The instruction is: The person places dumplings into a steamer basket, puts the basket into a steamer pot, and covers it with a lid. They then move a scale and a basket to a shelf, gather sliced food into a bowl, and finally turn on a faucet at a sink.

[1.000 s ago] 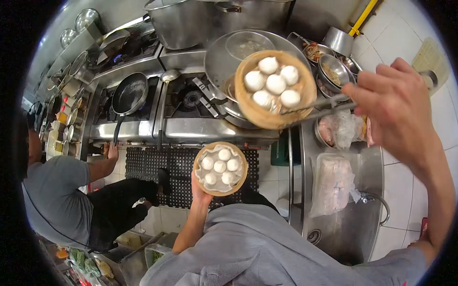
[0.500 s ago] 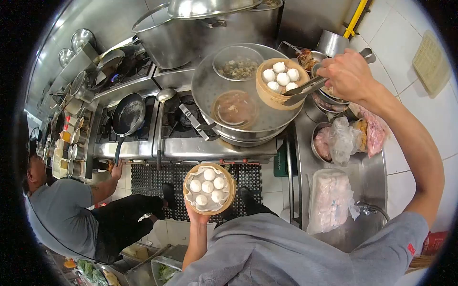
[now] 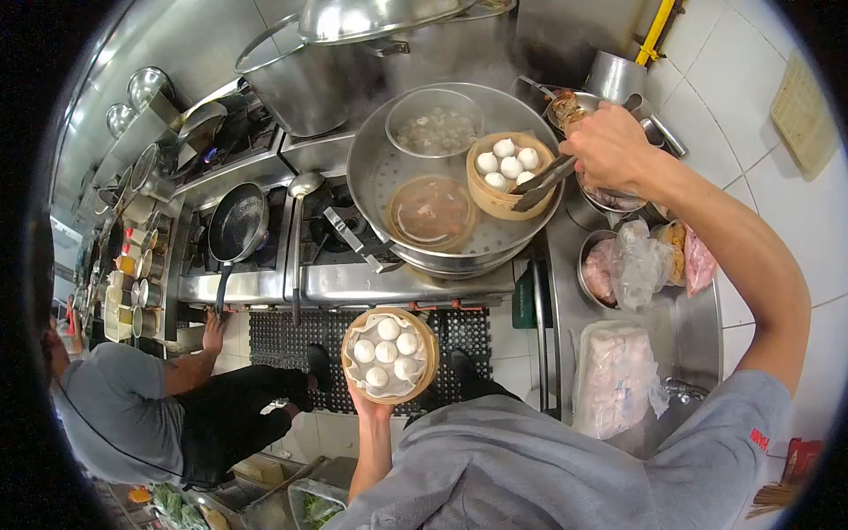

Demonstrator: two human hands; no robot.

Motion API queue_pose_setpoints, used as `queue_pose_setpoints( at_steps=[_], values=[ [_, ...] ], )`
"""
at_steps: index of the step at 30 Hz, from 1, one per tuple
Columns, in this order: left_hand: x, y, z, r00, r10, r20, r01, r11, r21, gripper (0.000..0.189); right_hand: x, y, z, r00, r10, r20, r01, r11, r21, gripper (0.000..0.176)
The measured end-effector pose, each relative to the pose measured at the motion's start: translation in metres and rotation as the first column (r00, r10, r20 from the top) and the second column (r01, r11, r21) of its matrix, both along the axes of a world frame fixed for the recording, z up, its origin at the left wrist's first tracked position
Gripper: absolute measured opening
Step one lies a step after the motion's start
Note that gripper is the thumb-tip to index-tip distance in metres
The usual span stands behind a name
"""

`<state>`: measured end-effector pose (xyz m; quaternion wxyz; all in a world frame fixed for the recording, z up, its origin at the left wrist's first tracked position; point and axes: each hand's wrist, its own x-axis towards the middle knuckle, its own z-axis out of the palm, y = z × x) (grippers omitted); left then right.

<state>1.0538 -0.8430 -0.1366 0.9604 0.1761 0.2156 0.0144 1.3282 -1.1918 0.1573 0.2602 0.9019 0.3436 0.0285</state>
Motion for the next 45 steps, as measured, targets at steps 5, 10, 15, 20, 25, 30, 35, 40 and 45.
queue_pose_setpoints(
  at_steps=[5,10,15,20,25,30,35,40,45],
  values=[
    [-0.001,0.0,0.001,1.0,-0.001,-0.012,0.001,1.0,-0.023,0.058,0.011,-0.005,-0.011,1.0,-0.017,0.003,0.017,0.999,-0.031,0.02],
    [0.0,-0.001,0.004,1.0,0.004,0.014,-0.004,1.0,-0.02,0.058,0.021,-0.01,-0.034,0.997,0.068,0.031,-0.072,0.988,0.136,0.012],
    [-0.003,0.0,0.007,1.0,0.022,0.004,-0.022,0.999,-0.027,0.059,0.018,-0.008,-0.059,0.999,0.044,0.009,-0.045,0.991,0.129,0.012],
    [-0.001,0.001,0.018,1.0,-0.011,0.007,0.011,1.0,-0.014,0.058,0.01,-0.016,-0.071,0.999,0.051,0.016,-0.053,0.99,0.133,0.019],
    [0.005,-0.004,0.036,0.999,-0.002,-0.039,0.001,1.0,-0.015,0.055,-0.028,-0.011,-0.041,0.995,0.021,0.102,-0.032,0.994,0.105,0.032],
    [0.004,-0.004,0.042,0.999,-0.024,0.022,0.024,1.0,-0.001,0.055,-0.113,0.015,0.022,0.968,0.174,0.183,-0.217,0.942,0.255,0.032],
    [0.012,-0.003,0.045,0.999,-0.041,0.02,0.04,0.998,0.04,0.053,-0.203,0.077,0.045,0.925,0.373,0.072,-0.377,0.883,0.279,0.034],
    [0.015,-0.008,0.052,0.999,-0.002,-0.035,0.004,0.998,0.065,0.052,-0.238,0.106,0.041,0.916,0.399,0.032,-0.396,0.891,0.222,0.039],
    [0.015,-0.011,0.067,0.999,-0.022,0.043,0.024,0.999,-0.031,0.051,-0.261,0.13,0.03,0.939,0.338,0.067,-0.344,0.921,0.182,0.037]
  ],
)
